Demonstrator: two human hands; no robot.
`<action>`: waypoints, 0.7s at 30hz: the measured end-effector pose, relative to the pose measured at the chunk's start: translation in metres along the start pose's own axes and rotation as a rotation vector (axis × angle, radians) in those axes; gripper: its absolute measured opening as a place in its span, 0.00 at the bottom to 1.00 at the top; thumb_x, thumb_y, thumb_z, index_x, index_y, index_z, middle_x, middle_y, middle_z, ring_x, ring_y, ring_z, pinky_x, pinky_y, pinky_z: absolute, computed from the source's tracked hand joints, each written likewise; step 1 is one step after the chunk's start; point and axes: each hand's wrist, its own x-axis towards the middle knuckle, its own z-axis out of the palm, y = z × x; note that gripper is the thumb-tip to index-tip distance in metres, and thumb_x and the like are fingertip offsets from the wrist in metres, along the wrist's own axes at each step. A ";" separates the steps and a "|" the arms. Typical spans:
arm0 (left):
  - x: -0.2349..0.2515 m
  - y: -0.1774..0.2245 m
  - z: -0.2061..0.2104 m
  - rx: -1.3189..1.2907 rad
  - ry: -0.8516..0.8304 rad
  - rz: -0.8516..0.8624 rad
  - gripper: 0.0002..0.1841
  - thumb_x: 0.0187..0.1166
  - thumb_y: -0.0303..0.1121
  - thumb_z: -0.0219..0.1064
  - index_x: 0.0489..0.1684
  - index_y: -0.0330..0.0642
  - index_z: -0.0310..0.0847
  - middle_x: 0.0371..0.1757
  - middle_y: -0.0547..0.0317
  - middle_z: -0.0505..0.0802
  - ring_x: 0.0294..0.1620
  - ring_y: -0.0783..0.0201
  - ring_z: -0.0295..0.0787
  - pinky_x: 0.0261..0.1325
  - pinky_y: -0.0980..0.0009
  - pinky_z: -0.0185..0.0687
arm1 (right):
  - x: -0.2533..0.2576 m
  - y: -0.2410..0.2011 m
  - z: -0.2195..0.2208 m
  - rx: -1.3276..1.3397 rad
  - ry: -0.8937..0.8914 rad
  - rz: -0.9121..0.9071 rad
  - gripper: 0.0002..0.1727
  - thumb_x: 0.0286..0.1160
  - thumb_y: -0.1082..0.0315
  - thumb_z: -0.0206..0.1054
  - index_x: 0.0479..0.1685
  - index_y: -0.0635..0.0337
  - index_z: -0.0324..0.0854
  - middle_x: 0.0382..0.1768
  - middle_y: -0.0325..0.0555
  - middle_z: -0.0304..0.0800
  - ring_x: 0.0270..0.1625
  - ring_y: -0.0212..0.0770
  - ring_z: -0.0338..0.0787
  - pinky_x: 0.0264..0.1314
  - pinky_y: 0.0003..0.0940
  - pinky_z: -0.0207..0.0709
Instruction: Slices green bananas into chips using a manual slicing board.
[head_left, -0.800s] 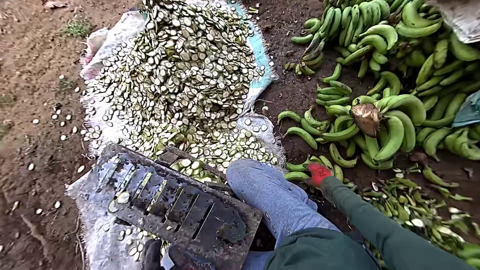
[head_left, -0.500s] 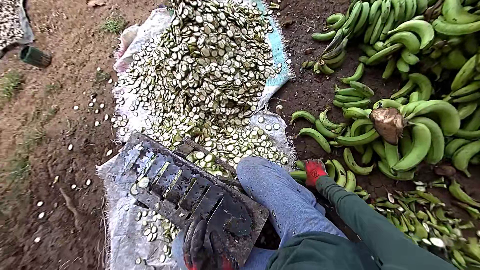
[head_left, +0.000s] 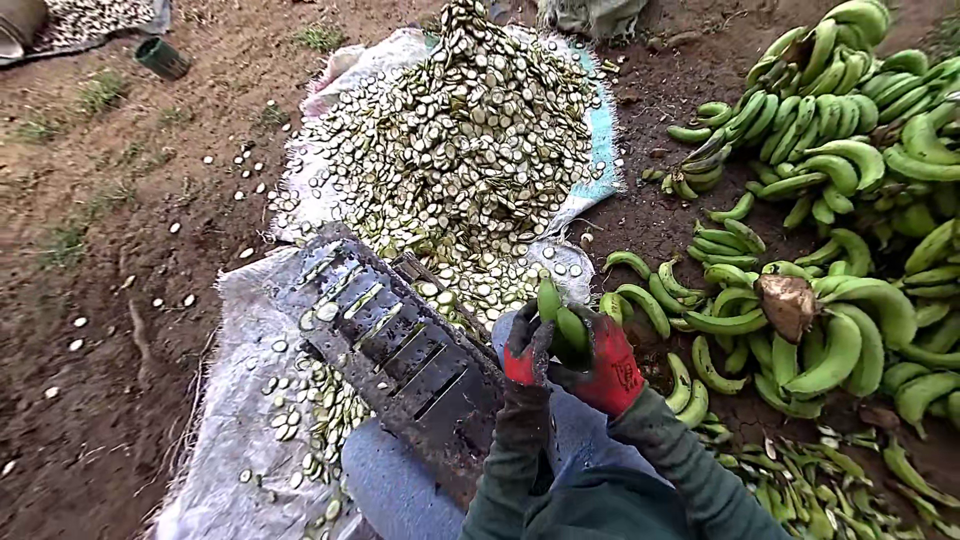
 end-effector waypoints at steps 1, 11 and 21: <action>0.001 0.002 -0.011 -0.026 0.047 0.024 0.22 0.83 0.28 0.56 0.76 0.30 0.72 0.58 0.46 0.91 0.49 0.65 0.91 0.53 0.68 0.88 | -0.001 -0.001 0.002 0.044 0.045 -0.097 0.40 0.59 0.48 0.80 0.69 0.69 0.81 0.58 0.65 0.91 0.63 0.63 0.90 0.70 0.62 0.79; -0.058 0.099 -0.115 0.099 0.069 0.150 0.18 0.92 0.21 0.40 0.64 0.14 0.69 0.50 0.48 0.88 0.49 0.82 0.82 0.55 0.89 0.74 | 0.005 -0.086 0.056 0.285 -0.106 -1.021 0.12 0.84 0.54 0.63 0.61 0.27 0.83 0.70 0.36 0.84 0.86 0.54 0.68 0.90 0.63 0.52; -0.044 0.025 -0.153 -0.346 0.203 0.265 0.49 0.50 0.25 0.80 0.83 0.37 0.61 0.52 0.44 0.90 0.39 0.55 0.93 0.41 0.59 0.94 | 0.023 -0.080 0.066 0.792 -0.363 -0.421 0.29 0.71 0.71 0.67 0.76 0.66 0.77 0.78 0.53 0.80 0.83 0.46 0.76 0.88 0.47 0.69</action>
